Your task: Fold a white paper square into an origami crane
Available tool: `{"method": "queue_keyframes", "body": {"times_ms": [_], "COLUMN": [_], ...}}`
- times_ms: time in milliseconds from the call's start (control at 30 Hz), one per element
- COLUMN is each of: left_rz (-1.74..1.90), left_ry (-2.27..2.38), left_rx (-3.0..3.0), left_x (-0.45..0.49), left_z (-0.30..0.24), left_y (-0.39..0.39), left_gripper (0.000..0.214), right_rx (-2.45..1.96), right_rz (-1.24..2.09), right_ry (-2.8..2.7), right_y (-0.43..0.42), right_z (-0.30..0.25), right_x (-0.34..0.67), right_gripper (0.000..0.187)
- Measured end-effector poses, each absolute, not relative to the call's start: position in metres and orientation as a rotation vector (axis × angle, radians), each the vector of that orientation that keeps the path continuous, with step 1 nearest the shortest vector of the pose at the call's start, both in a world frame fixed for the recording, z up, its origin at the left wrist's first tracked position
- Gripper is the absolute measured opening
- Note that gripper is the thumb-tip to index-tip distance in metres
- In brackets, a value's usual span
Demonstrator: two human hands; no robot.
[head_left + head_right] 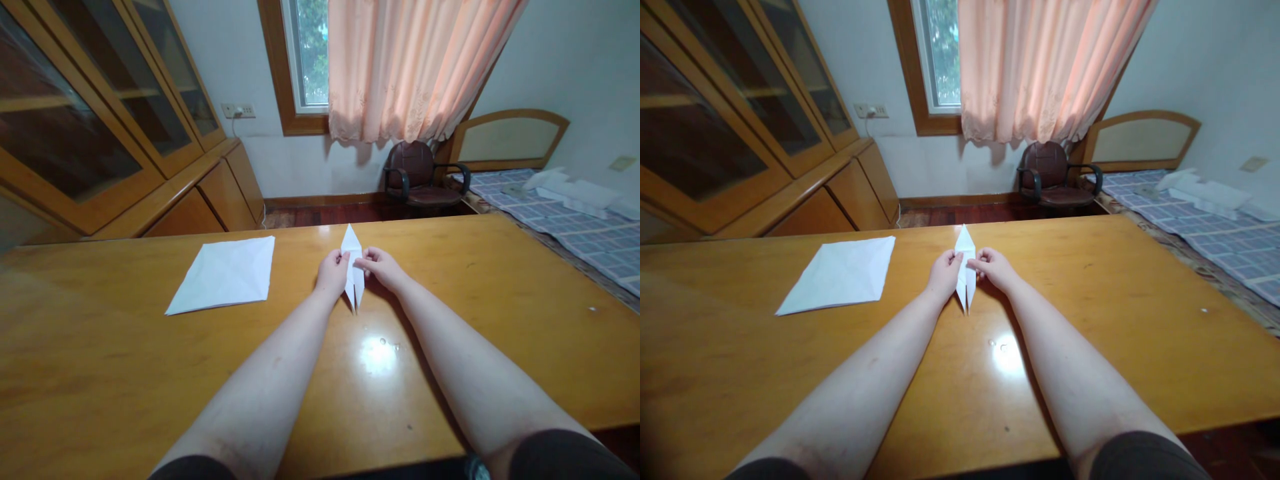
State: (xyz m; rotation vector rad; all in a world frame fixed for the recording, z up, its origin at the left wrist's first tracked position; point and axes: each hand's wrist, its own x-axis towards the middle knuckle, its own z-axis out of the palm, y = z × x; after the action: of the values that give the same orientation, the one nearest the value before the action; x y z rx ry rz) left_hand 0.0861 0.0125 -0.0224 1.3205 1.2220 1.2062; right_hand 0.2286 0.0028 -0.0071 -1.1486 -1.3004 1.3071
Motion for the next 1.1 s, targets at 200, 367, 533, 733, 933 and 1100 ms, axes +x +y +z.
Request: {"method": "queue_keyframes", "body": {"times_ms": [200, 367, 533, 733, 933, 1100], "left_rz": [1.205, 1.196, 1.198, 1.218, 1.337, 1.395], "left_ry": [1.205, 1.186, 1.076, 1.056, 1.035, 1.025], "left_rx": [1.332, 1.309, 1.183, 1.147, 1.053, 1.014], "left_x": [0.085, 0.086, 0.088, 0.089, 0.087, 0.087], "left_z": [-0.023, -0.016, -0.012, -0.016, -0.016, -0.015], "left_y": [0.013, 0.01, 0.008, 0.01, 0.011, 0.012], "left_gripper": [0.02, 0.016, 0.016, 0.019, 0.019, 0.016], "right_rx": [-1.201, -1.198, -1.126, -1.112, -1.22, -1.295], "right_rz": [1.28, 1.291, 1.296, 1.335, 1.367, 1.339], "right_ry": [-1.358, -1.326, -1.259, -1.175, -1.345, -1.467], "right_y": [0.0, 0.0, 0.004, 0.007, 0.005, 0.004], "right_z": [-0.006, -0.006, -0.01, -0.012, -0.01, -0.011], "right_x": [0.23, 0.231, 0.231, 0.233, 0.234, 0.235], "right_gripper": [0.033, 0.033, 0.038, 0.048, 0.032, 0.029]}}
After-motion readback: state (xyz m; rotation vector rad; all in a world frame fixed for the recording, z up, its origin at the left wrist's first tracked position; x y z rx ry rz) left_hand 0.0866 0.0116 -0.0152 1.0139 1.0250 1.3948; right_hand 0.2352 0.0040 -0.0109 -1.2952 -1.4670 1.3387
